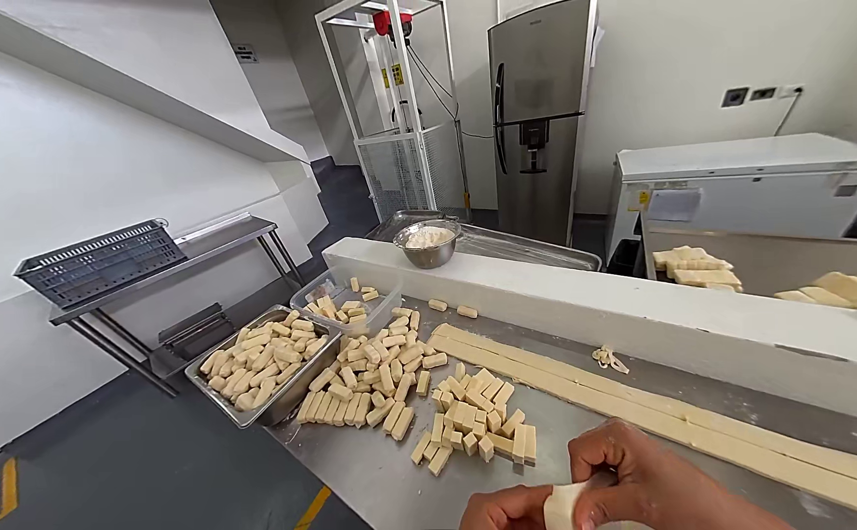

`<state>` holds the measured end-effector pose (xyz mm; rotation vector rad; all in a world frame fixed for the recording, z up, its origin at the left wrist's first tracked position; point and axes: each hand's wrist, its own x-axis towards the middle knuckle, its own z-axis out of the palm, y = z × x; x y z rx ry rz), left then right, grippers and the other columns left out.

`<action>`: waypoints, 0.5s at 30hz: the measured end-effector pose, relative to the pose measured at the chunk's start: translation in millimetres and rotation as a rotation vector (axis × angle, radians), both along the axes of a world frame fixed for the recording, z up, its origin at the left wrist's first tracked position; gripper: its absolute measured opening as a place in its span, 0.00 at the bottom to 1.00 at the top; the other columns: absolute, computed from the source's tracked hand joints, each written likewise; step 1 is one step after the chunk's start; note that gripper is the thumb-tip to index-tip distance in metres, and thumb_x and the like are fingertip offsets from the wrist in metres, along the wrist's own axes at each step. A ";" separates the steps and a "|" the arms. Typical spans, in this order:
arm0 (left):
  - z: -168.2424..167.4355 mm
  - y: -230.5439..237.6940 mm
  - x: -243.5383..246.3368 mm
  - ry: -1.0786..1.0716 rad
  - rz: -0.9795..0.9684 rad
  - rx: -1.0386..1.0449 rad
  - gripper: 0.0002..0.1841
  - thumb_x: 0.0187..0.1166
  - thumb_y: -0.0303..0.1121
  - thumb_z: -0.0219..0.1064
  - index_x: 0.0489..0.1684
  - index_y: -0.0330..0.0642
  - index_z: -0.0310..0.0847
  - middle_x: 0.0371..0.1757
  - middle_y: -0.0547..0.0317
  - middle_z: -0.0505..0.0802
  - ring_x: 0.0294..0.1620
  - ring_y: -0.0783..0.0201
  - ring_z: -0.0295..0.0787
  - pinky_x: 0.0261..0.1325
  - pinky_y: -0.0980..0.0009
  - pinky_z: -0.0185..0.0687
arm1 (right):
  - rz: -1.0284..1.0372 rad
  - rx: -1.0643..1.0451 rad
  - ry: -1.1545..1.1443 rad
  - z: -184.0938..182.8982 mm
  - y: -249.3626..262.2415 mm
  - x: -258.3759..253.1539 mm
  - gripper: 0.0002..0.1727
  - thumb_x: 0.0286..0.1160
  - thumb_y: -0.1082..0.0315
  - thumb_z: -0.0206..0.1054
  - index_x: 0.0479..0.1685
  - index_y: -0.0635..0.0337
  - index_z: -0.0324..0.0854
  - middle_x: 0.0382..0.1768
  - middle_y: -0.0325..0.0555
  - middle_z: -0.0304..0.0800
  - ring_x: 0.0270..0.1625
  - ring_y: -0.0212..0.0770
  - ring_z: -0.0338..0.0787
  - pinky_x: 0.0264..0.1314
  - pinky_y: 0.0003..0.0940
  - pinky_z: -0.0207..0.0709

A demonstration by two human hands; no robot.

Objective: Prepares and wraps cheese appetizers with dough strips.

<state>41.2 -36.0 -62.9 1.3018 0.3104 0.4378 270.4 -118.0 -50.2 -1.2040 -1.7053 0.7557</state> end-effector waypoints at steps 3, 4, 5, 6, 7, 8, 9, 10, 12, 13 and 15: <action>2.7 0.9 1.5 0.011 0.103 0.053 0.15 0.77 0.17 0.64 0.61 0.25 0.81 0.48 0.59 0.96 0.49 0.69 0.94 0.59 0.68 0.89 | -0.026 -0.087 -0.019 0.7 -1.1 4.6 0.16 0.71 0.54 0.77 0.28 0.58 0.87 0.20 0.28 0.82 0.23 0.14 0.74 0.25 0.12 0.64; 1.9 0.0 2.4 0.029 0.122 0.087 0.15 0.76 0.19 0.66 0.59 0.25 0.82 0.49 0.58 0.96 0.49 0.70 0.94 0.58 0.68 0.89 | -0.067 -0.100 -0.039 1.3 -1.1 1.7 0.17 0.69 0.53 0.78 0.26 0.58 0.86 0.18 0.28 0.81 0.22 0.14 0.73 0.24 0.13 0.63; -0.1 -0.2 2.9 0.041 0.121 0.135 0.15 0.73 0.20 0.70 0.57 0.23 0.83 0.51 0.56 0.94 0.51 0.71 0.92 0.58 0.69 0.88 | -0.104 -0.106 -0.056 1.6 -0.8 -2.3 0.20 0.66 0.51 0.80 0.22 0.58 0.84 0.16 0.28 0.78 0.20 0.15 0.71 0.22 0.14 0.60; -3.8 1.3 3.1 0.040 0.095 0.188 0.17 0.70 0.22 0.74 0.55 0.21 0.83 0.55 0.54 0.90 0.55 0.71 0.88 0.61 0.71 0.85 | -0.134 -0.100 -0.069 1.3 -0.2 -6.8 0.25 0.62 0.47 0.82 0.16 0.57 0.80 0.13 0.26 0.72 0.18 0.15 0.66 0.21 0.15 0.54; -6.3 2.8 3.8 0.045 0.080 0.213 0.17 0.66 0.24 0.77 0.51 0.22 0.85 0.54 0.55 0.87 0.55 0.72 0.86 0.61 0.73 0.84 | -0.149 -0.097 -0.073 0.9 0.5 -10.7 0.29 0.59 0.44 0.82 0.12 0.56 0.75 0.11 0.25 0.67 0.17 0.15 0.62 0.20 0.17 0.49; -7.8 3.2 4.3 0.048 0.088 0.212 0.16 0.64 0.23 0.78 0.48 0.24 0.87 0.51 0.57 0.88 0.52 0.74 0.86 0.59 0.73 0.84 | -0.141 -0.107 -0.065 0.3 0.8 -13.2 0.30 0.58 0.44 0.83 0.10 0.55 0.72 0.11 0.25 0.64 0.17 0.16 0.60 0.19 0.18 0.47; -7.7 3.3 4.0 0.046 0.095 0.188 0.15 0.65 0.22 0.77 0.49 0.25 0.87 0.49 0.59 0.90 0.50 0.74 0.88 0.58 0.73 0.85 | -0.118 -0.124 -0.046 -1.7 1.1 -13.1 0.29 0.60 0.45 0.82 0.11 0.55 0.72 0.11 0.25 0.65 0.17 0.16 0.61 0.20 0.17 0.48; -6.4 3.0 3.5 0.036 0.115 0.142 0.16 0.68 0.19 0.74 0.54 0.25 0.86 0.49 0.60 0.93 0.49 0.73 0.90 0.58 0.72 0.87 | -0.088 -0.146 -0.018 -4.5 1.9 -10.4 0.26 0.64 0.47 0.81 0.14 0.56 0.76 0.13 0.25 0.69 0.18 0.15 0.64 0.20 0.16 0.52; -3.1 2.1 4.1 0.022 0.162 0.062 0.19 0.76 0.16 0.65 0.65 0.23 0.80 0.53 0.56 0.96 0.51 0.70 0.94 0.62 0.68 0.88 | -0.055 -0.219 0.005 -7.5 2.6 -3.7 0.19 0.71 0.54 0.77 0.25 0.61 0.85 0.17 0.29 0.80 0.20 0.16 0.73 0.24 0.15 0.63; -2.9 1.8 5.1 0.036 0.160 0.051 0.20 0.81 0.18 0.60 0.71 0.21 0.75 0.56 0.53 0.95 0.55 0.69 0.93 0.65 0.67 0.87 | -0.076 -0.256 -0.020 -8.3 3.1 -4.3 0.19 0.73 0.54 0.76 0.26 0.61 0.86 0.18 0.30 0.82 0.20 0.17 0.73 0.24 0.17 0.64; -8.3 0.9 8.0 0.073 0.088 0.039 0.23 0.91 0.26 0.47 0.80 0.20 0.63 0.66 0.48 0.88 0.62 0.69 0.88 0.71 0.66 0.81 | -0.161 -0.308 -0.152 -6.8 4.2 -17.8 0.22 0.73 0.51 0.75 0.27 0.64 0.87 0.18 0.38 0.82 0.20 0.28 0.77 0.26 0.29 0.69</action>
